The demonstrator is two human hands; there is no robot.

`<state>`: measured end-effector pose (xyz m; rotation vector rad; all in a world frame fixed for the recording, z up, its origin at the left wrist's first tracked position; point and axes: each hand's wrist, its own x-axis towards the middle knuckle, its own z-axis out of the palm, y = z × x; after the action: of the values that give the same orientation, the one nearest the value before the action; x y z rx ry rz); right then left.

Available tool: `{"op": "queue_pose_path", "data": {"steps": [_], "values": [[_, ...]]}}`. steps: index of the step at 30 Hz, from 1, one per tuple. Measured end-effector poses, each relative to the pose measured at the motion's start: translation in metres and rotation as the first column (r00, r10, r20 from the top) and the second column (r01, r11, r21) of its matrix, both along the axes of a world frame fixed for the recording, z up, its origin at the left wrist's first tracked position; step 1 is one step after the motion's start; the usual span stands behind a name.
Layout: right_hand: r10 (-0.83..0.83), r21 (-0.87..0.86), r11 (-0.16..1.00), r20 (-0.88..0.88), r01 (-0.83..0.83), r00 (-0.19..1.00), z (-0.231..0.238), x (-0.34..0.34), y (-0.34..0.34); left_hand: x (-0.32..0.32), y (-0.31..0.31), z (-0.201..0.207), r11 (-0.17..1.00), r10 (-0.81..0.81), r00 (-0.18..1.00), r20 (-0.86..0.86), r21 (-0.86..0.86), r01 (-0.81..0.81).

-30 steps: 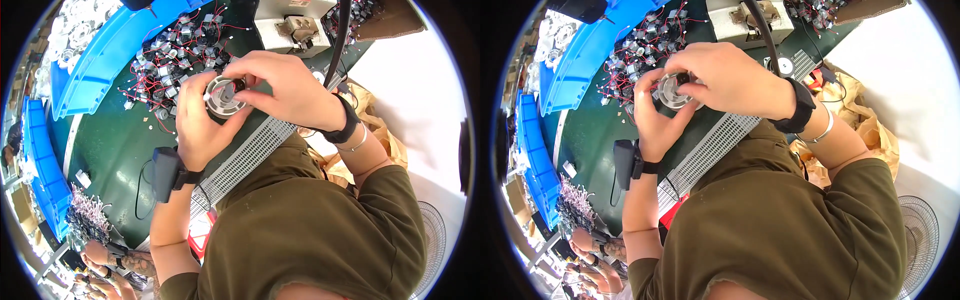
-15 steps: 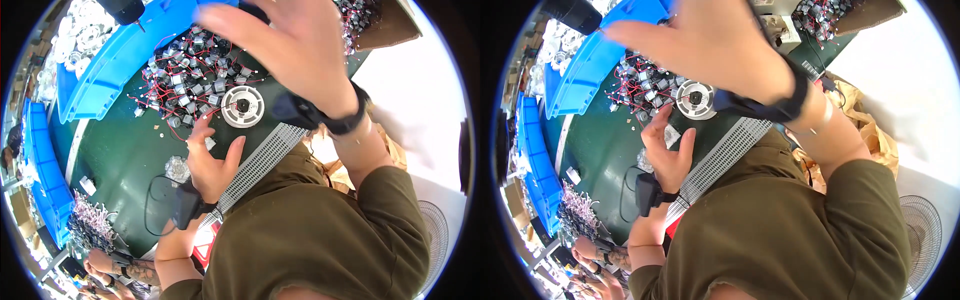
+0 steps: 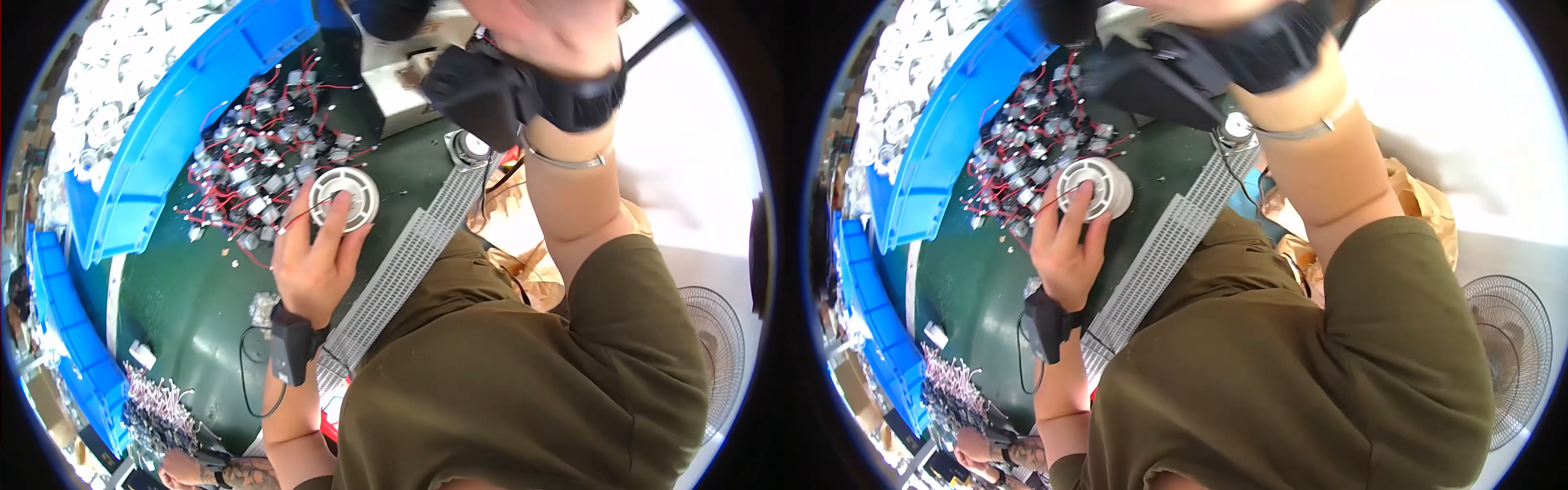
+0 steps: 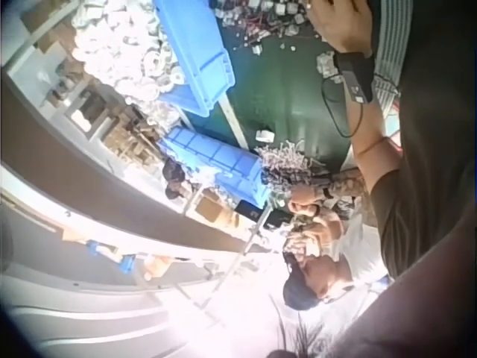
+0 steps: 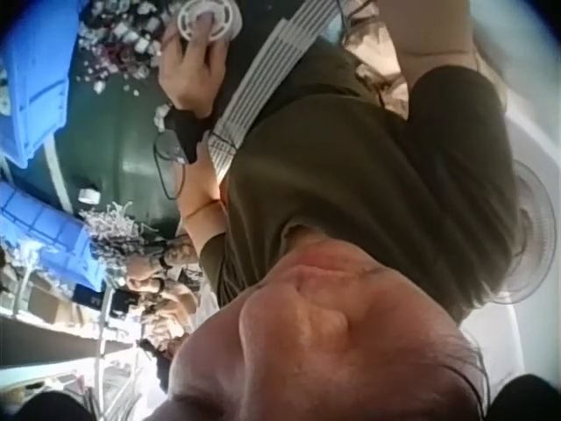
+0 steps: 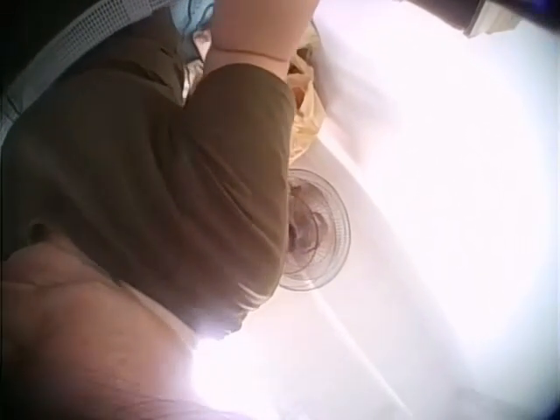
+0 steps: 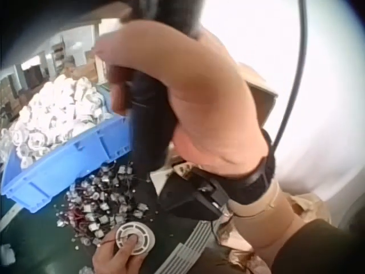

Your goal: The recorder is assembling small electronic components at a factory workbench, using an electric screwdriver to join plastic parts taken from storage bins.

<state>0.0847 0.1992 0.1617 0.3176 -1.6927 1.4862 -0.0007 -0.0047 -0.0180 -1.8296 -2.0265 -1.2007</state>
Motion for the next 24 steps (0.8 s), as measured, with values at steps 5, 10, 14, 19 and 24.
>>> {"op": "queue_pose_path", "data": {"steps": [5,10,14,19,24], "values": [[-0.008,-0.270,0.962,0.090,0.032,0.996,-0.025,0.035,0.017,-0.005,0.001,-0.004,0.998,-0.056,0.998,0.013,-0.009,0.056],[-0.153,0.180,0.976,0.189,0.119,0.970,-0.002,0.064,0.029,-0.005,-0.002,-0.005,0.997,-0.058,0.998,0.021,-0.049,0.059],[-0.135,0.059,0.990,0.133,0.128,0.982,-0.010,0.052,0.032,-0.003,-0.001,-0.003,0.996,-0.074,0.997,0.030,-0.040,0.075],[-0.400,-0.088,0.903,0.185,0.421,0.897,-0.053,0.046,0.017,-0.003,-0.004,-0.005,0.998,-0.037,0.998,0.043,-0.053,0.039],[-0.437,-0.133,0.883,0.114,0.450,0.892,-0.065,0.047,0.016,-0.003,-0.003,-0.007,0.998,-0.036,0.999,0.031,-0.042,0.037]]}}
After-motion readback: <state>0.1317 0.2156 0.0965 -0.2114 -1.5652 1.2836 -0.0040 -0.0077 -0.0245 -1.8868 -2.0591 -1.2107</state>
